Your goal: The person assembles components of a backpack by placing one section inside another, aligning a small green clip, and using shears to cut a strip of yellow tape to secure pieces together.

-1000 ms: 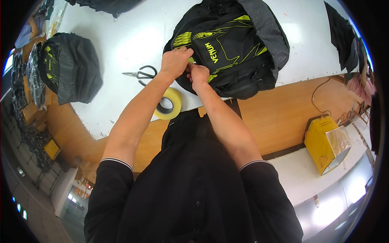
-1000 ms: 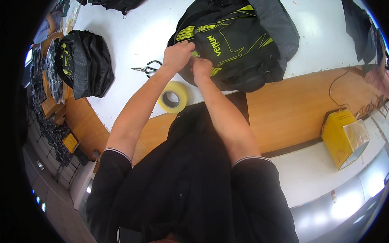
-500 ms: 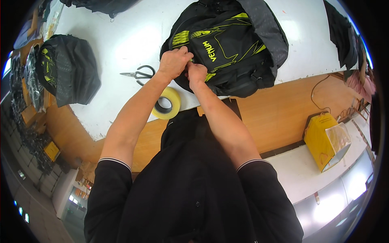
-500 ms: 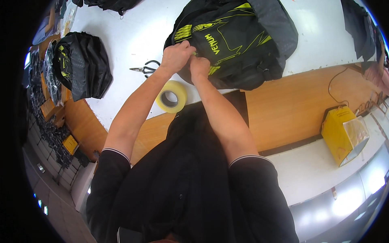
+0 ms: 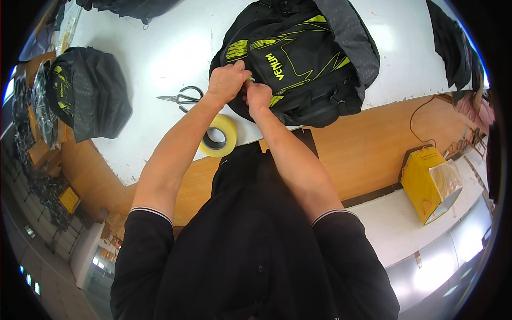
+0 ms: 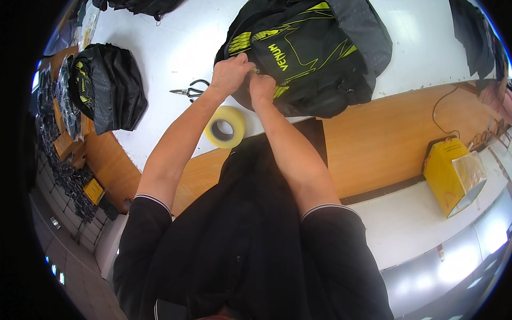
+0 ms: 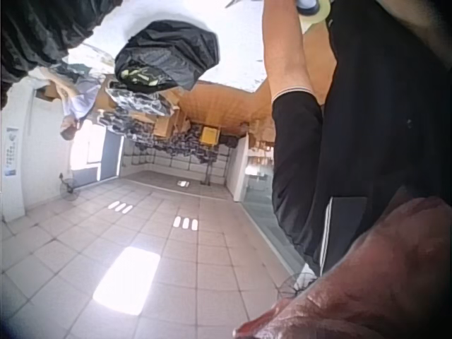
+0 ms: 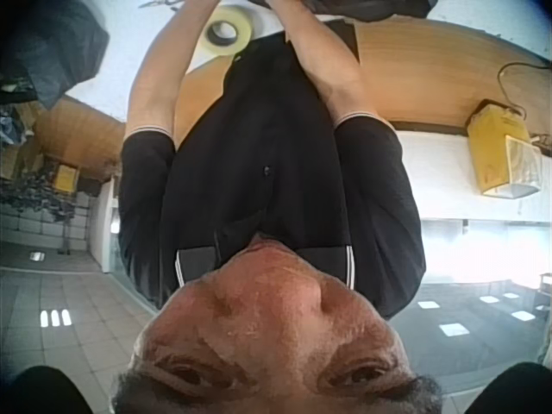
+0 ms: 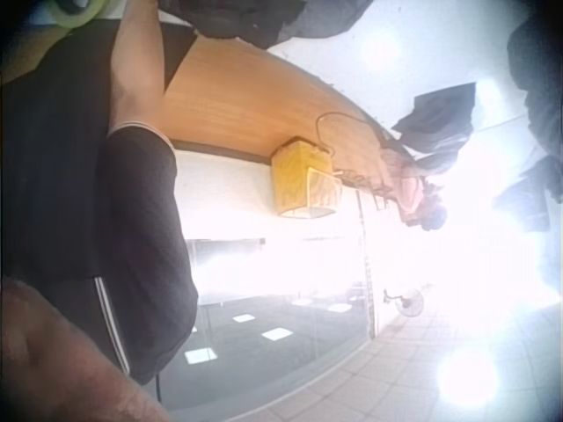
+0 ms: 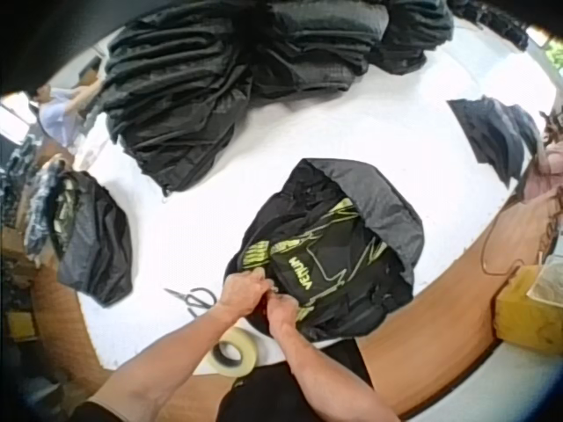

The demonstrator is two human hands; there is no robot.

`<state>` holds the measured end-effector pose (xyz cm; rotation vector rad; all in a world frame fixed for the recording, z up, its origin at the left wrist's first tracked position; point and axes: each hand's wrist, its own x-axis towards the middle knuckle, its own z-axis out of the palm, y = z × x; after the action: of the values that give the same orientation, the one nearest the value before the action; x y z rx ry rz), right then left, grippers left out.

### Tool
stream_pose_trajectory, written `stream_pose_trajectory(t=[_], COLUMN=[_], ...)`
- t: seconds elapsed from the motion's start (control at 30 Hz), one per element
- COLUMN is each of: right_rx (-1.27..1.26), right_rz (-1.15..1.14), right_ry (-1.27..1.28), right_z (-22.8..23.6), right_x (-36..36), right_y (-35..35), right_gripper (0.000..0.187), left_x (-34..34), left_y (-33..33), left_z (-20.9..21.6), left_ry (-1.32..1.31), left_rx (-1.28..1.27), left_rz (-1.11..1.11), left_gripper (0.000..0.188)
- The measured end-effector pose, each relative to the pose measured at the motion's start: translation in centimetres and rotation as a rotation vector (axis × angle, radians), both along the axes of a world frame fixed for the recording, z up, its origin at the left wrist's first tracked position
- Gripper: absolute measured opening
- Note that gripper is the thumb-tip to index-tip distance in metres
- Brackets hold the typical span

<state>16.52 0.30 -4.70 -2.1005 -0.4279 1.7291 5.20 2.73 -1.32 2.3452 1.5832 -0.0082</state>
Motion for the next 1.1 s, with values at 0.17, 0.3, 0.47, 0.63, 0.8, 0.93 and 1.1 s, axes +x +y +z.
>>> stream_pose_trajectory(t=[0.17, 0.3, 0.47, 0.63, 0.8, 0.93, 1.1], right_rx=[-0.003, 0.151, 1.022, 0.972, 0.765, 0.73, 0.716], right_rz=[0.127, 0.42, 0.951, 1.341, 1.492, 1.52, 1.518], right_ry=[0.008, -0.083, -0.509, -0.582, -0.597, -0.602, -0.652], right_z=[0.5, 1.9, 4.9, 4.5, 4.0, 4.2, 4.3], right_x=[1.1, 2.8, 3.5, 3.9, 4.4, 4.1, 4.0], right_y=[-0.3, -1.8, -1.2, -1.0, -1.0, -0.9, -1.5], right_gripper=[0.032, 0.025, 0.028, 0.041, 0.046, 0.045, 0.046], left_x=[0.0, -0.3, -0.3, -0.4, -0.4, -0.4, -0.3], left_y=[0.3, 0.4, 0.6, 0.7, 0.7, 0.7, 0.8], left_z=[0.1, 0.0, 0.1, 0.2, 0.2, 0.1, 0.2], left_ry=[-0.011, -0.026, -0.067, -0.048, -0.051, -0.058, -0.08], left_rx=[-0.01, -0.045, -0.055, -0.088, -0.095, -0.092, -0.112], left_rz=[0.018, 0.037, 0.037, 0.048, 0.045, 0.051, 0.065], left_gripper=[0.022, 0.023, 0.023, 0.023, 0.025, 0.026, 0.02])
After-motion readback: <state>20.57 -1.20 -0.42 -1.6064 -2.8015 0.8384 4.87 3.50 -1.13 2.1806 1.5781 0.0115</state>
